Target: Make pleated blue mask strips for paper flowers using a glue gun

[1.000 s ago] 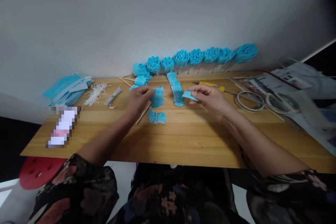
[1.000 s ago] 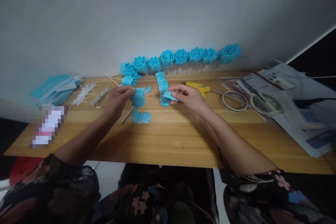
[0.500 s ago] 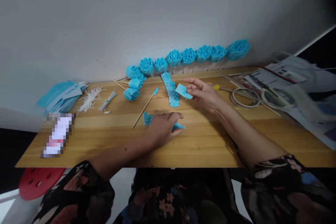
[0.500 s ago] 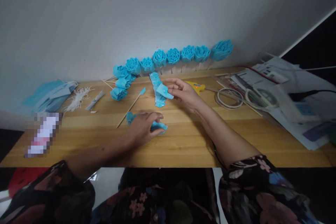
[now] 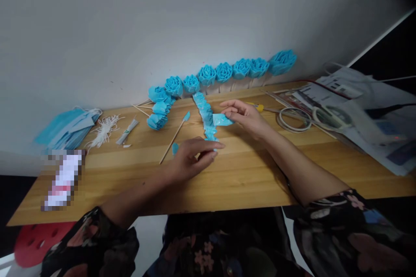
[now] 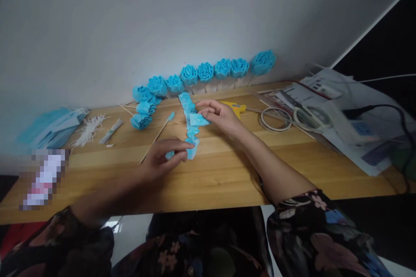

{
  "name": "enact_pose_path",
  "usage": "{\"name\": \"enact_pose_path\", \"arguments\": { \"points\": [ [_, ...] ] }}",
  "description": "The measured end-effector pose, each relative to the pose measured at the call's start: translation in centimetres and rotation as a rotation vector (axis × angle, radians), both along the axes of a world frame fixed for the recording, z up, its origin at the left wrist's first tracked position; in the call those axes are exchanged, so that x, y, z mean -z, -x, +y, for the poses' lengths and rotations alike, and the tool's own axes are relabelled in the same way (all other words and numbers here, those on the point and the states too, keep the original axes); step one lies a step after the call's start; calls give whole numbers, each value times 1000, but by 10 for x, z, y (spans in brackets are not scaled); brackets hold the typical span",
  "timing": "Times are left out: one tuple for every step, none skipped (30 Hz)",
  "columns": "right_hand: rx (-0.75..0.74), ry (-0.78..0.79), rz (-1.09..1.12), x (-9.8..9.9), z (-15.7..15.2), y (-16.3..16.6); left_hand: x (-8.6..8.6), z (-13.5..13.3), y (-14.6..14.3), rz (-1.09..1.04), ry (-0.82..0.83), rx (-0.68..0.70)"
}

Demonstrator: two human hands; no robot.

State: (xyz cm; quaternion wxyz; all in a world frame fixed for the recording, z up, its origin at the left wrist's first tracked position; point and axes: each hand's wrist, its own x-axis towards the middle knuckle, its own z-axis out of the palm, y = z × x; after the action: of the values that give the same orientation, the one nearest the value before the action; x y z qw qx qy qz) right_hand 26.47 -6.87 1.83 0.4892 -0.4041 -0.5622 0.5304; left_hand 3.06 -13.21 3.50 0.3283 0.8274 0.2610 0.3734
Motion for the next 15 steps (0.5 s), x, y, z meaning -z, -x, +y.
{"name": "enact_pose_path", "arguments": {
  "points": [
    [-5, 0, -8, 0, 0, 0, 0, 2, -1, -42, 100, -58],
    [-12, 0, -16, 0, -1, 0, 1, 7, -2, -93, 189, -117],
    [-20, -4, -24, 0, -1, 0, 1, 13, -3, -141, 259, -175],
    [-29, -11, -31, 0, -1, 0, 2, 20, -4, -186, 309, -237],
    [-40, -19, -37, 1, -1, 0, 2, 29, -5, -217, 349, -260],
    [-53, -30, -40, 2, -1, 1, 2, 37, -6, -223, 392, -265],
    [-66, -41, -41, 3, -1, 1, 3, 46, -7, -207, 436, -251],
    [-80, -53, -39, 4, 0, 2, 3, 54, -9, -177, 488, -222],
    [-91, -64, -36, 4, 0, 2, 3, 61, -10, -133, 539, -183],
    [-98, -75, -32, 5, 0, 3, 4, 66, -11, -85, 578, -149],
    [-99, -85, -31, 5, 0, 3, 4, 70, -13, -42, 606, -126],
    [-94, -93, -30, 5, 1, 3, 5, 73, -14, -6, 623, -116],
    [-83, -97, -26, 5, 1, 3, 5, 76, -16, 15, 629, -120],
    [-66, -94, -19, 5, 1, 3, 5, 77, -17, 19, 628, -136],
    [-44, -83, -5, 5, 1, 2, 5, 79, -19, 11, 626, -159]
  ]
}}
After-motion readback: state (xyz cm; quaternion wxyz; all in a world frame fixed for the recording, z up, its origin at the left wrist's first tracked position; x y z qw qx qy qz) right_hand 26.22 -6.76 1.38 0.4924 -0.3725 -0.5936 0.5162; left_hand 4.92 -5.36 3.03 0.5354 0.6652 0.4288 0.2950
